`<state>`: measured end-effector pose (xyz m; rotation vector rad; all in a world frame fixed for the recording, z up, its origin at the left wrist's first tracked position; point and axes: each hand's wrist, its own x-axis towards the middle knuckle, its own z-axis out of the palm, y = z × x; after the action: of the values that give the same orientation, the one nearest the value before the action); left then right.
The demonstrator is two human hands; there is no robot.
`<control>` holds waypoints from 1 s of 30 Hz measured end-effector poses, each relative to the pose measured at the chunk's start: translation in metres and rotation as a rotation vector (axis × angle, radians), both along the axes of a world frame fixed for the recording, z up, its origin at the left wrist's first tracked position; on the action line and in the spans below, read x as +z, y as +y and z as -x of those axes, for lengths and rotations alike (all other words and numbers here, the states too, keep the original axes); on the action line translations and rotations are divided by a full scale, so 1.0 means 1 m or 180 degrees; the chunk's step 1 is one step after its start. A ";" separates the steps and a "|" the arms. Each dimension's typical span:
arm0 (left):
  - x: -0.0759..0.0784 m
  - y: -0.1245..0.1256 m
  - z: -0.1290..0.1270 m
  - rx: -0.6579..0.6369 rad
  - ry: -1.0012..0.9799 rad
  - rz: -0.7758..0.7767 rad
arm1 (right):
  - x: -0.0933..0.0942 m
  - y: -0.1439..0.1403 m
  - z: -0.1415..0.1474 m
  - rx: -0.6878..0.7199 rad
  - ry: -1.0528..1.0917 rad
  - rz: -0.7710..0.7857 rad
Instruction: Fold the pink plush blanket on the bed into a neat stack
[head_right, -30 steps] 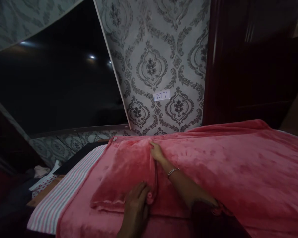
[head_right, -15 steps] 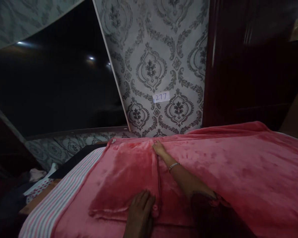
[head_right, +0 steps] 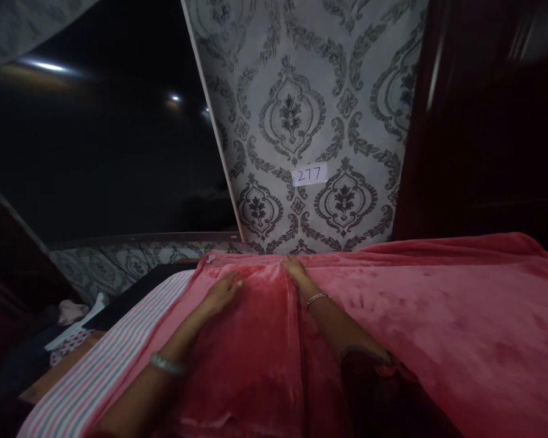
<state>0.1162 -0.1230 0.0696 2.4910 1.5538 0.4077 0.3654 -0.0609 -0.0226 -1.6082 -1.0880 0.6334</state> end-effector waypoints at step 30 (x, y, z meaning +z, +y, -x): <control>-0.073 0.057 -0.011 0.0380 0.0530 0.0178 | 0.014 -0.071 0.033 0.0323 -0.2332 0.0061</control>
<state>0.1267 -0.0662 -0.0032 2.4524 1.7565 0.1735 0.3327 -0.1320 -0.0083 -1.8618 -1.6981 0.0962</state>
